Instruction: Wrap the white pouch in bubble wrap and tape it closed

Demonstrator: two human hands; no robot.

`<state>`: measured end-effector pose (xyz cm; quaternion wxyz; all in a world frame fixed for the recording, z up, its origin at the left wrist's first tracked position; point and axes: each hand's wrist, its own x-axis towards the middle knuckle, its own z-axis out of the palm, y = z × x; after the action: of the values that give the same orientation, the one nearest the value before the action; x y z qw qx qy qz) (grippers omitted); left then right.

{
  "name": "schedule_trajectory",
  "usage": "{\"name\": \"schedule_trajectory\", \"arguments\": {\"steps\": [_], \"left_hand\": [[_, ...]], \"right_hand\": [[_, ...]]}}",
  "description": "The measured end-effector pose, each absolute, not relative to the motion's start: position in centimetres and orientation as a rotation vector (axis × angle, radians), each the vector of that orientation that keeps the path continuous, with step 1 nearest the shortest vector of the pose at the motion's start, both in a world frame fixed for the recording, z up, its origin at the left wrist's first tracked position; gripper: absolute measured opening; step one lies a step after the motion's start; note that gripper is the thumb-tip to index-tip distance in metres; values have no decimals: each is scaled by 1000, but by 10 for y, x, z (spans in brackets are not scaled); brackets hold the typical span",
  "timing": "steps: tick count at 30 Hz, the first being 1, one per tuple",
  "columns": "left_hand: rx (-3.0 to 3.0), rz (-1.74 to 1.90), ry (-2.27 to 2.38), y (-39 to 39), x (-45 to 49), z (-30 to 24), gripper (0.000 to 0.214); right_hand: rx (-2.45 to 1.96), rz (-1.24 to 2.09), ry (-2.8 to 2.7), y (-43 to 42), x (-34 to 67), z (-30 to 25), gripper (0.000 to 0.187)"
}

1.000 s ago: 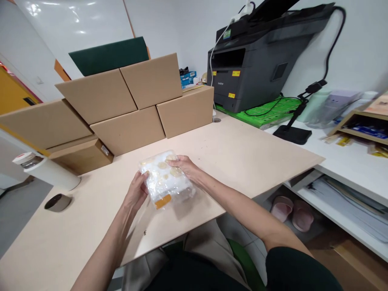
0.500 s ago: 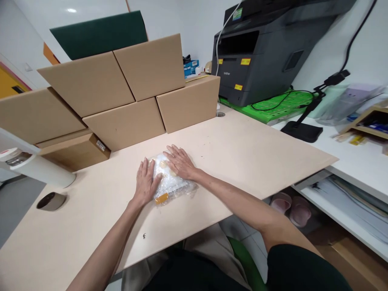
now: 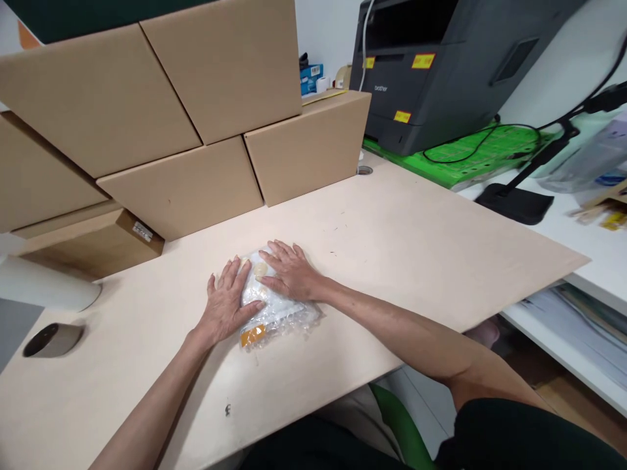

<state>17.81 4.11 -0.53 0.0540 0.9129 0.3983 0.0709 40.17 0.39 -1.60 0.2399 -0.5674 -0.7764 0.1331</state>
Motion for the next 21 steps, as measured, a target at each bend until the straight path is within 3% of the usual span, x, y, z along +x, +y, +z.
{"name": "schedule_trajectory", "arguments": {"steps": [13,18,21], "left_hand": [[2723,192,1327,36,185,2,86],[2751,360,1256,6,184,17,90],[2794,321,1151,-17,189,20,92]], "right_hand": [[-1582,373,-2096,9,400,-16,69],[-1475,511,-1532,6,416,-11,68],[-1466,557,-1238,0,433,-10,59]]}}
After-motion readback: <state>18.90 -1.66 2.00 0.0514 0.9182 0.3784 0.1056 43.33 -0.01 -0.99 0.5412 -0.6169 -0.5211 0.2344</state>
